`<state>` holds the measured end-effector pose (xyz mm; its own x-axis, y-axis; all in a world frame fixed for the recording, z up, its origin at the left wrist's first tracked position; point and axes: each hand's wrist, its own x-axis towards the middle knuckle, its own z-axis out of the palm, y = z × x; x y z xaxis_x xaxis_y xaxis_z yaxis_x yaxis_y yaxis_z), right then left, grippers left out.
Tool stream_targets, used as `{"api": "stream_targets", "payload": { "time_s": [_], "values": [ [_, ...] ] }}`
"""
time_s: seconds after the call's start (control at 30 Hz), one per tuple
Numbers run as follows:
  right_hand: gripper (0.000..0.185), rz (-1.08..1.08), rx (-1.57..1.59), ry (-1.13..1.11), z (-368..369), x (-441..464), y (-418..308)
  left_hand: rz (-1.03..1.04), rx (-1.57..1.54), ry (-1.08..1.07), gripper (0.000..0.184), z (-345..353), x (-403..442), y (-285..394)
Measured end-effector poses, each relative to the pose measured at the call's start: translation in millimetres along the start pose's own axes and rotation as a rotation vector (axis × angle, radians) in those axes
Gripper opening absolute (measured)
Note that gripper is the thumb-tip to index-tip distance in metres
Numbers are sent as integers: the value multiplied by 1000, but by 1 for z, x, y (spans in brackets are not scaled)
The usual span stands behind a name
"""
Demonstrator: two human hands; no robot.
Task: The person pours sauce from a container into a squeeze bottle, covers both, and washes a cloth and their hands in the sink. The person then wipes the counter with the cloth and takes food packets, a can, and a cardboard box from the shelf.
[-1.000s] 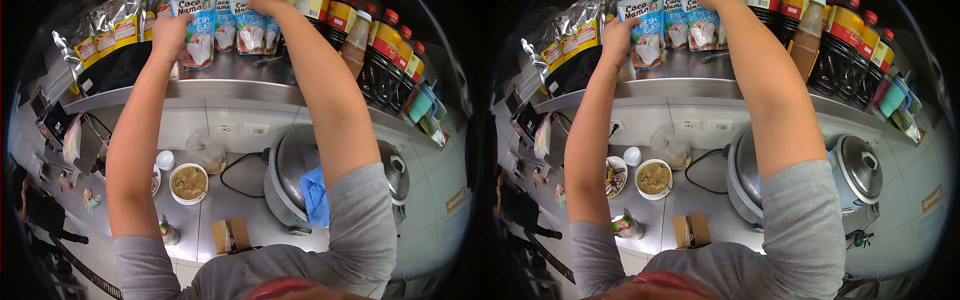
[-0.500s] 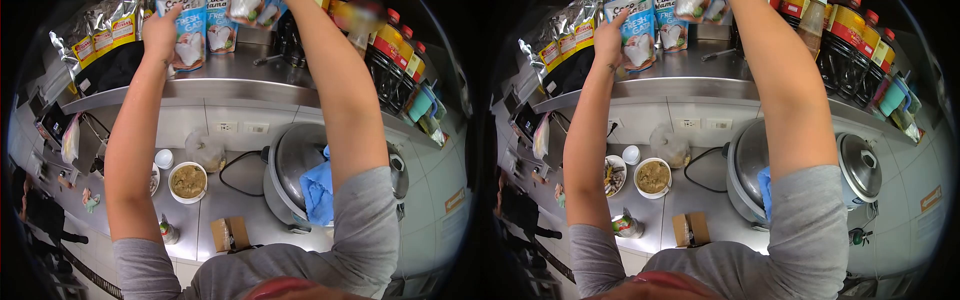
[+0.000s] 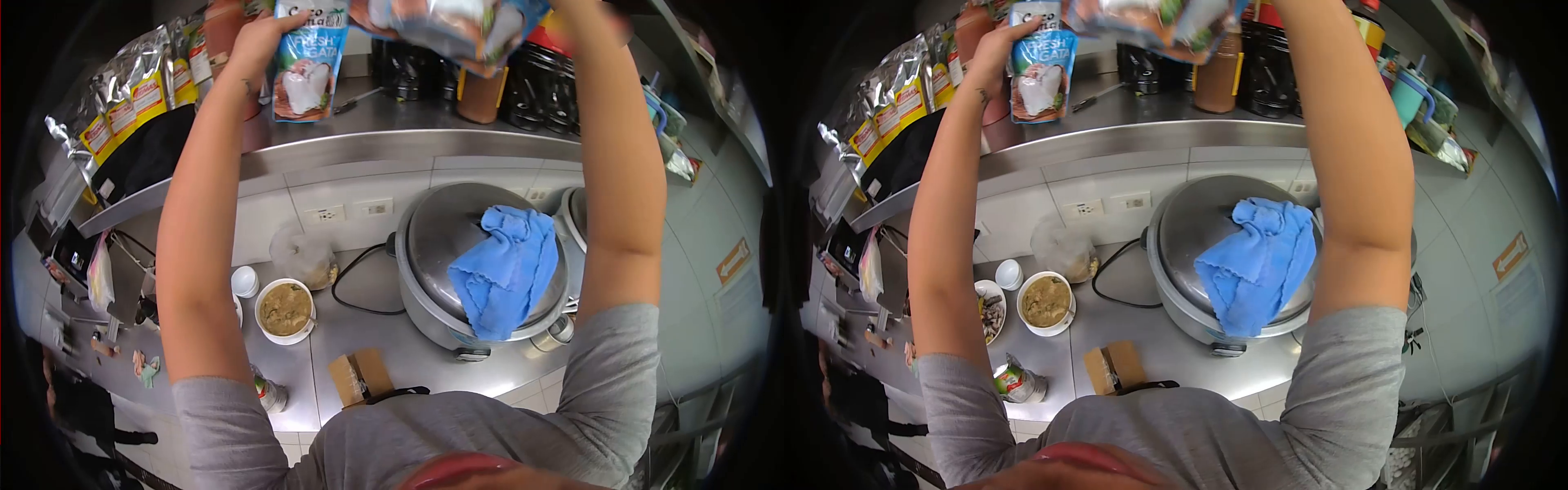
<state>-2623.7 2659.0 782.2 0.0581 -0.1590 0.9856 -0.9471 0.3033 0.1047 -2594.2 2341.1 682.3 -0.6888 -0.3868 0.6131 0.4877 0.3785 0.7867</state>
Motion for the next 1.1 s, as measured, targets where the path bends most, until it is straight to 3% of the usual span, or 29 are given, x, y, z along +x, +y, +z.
{"api": "stream_targets", "payload": {
  "time_s": [0.07,0.13,0.23,0.27,0.33,0.4,0.43,0.47,0.5,0.63,0.7,0.77,0.8,0.83,0.87,0.93,1.0,1.1],
  "values": [
    [22,-33,73,3,-29,-21,2,-10,237,127,44,15,17,-19],
    [21,-49,72,51,-57,-43,6,-177,602,271,54,35,9,-3],
    [19,-23,-92,117,-108,-77,11,151,1225,366,62,-12,68,-65],
    [19,12,-179,86,-131,-91,10,144,1206,388,65,1,22,-28],
    [21,86,-364,25,-177,-120,0,263,1137,573,63,-20,34,-40],
    [20,115,-498,-72,-212,-154,-28,414,779,721,61,-3,0,-8],
    [18,99,-538,-133,-227,-171,-45,743,632,808,58,-5,0,-5],
    [17,81,-579,-196,-240,-188,-63,823,656,969,53,-17,18,-5],
    [13,135,-610,-245,-251,-204,-81,865,598,986,47,-14,6,8],
    [15,319,-584,-356,-295,-256,-123,894,425,779,29,14,-114,66],
    [16,359,-591,-348,-320,-281,-131,789,273,570,25,38,-177,77],
    [17,398,-597,-324,-349,-303,-133,414,-478,185,29,78,-232,70],
    [16,417,-595,-314,-364,-314,-132,319,-400,142,26,99,-266,54],
    [16,434,-590,-305,-381,-322,-130,280,-32,13,22,103,-291,22],
    [15,429,-613,-310,-398,-329,-125,208,-7,-84,17,143,-336,23],
    [15,416,-651,-324,-433,-341,-108,-121,-138,-347,15,197,-394,-10],
    [14,409,-649,-347,-465,-350,-88,-395,-308,-455,15,254,-441,-16],
    [14,381,-627,-413,-528,-362,-55,-368,-298,-431,17,331,-496,-26]
  ]
}}
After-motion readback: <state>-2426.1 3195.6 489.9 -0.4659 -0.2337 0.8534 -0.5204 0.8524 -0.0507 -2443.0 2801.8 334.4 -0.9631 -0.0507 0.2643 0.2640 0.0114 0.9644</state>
